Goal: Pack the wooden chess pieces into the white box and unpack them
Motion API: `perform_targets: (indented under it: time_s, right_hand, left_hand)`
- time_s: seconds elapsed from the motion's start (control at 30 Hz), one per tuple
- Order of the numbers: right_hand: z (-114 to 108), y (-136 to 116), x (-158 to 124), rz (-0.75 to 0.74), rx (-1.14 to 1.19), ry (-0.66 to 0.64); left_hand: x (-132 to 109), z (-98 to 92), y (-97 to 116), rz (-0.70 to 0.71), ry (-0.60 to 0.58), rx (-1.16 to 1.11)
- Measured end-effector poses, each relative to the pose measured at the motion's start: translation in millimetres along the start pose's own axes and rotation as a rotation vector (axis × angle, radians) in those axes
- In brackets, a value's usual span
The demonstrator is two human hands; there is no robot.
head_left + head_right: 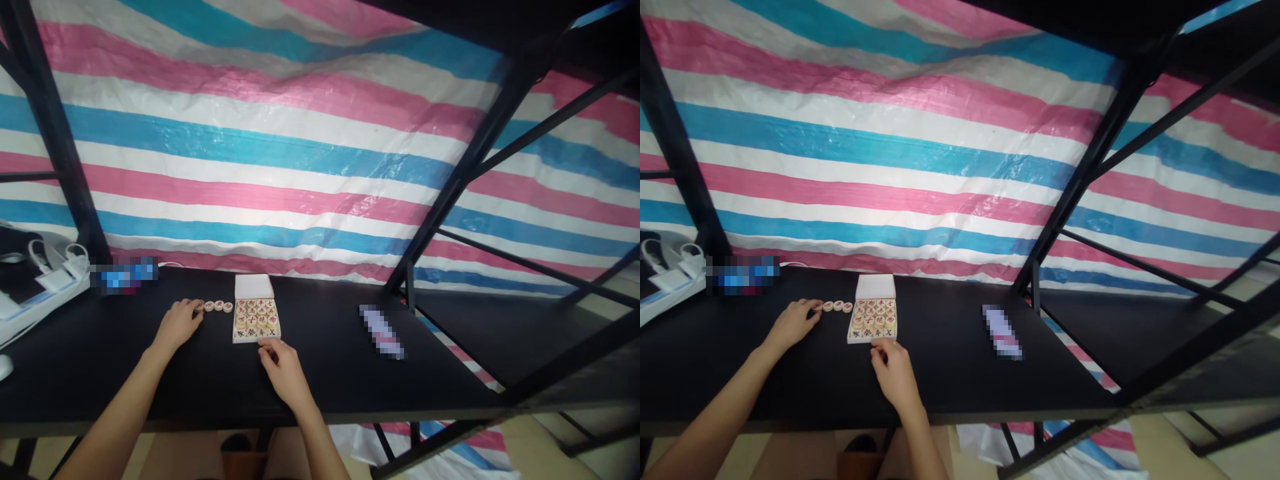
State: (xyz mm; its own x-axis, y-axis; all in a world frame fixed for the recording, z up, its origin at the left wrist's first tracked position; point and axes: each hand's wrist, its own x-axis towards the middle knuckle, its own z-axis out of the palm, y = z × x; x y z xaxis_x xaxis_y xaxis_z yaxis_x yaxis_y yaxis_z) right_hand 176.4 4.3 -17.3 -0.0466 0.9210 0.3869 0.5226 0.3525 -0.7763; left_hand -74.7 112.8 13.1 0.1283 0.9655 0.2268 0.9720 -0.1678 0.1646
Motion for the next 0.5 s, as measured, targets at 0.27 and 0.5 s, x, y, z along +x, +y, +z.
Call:
perform_targets:
  time_s: [0.27, 0.5]
  right_hand:
    - [0, -2, -1, -0.002, -0.001, -0.021]
    - [-6, -11, -1, -0.003, 0.146, -0.107]
  left_hand:
    - [-34, -9.7, 10, -0.02, -0.061, -0.14]
    - [-78, 13.0, 86, 0.284, -0.033, -0.74]
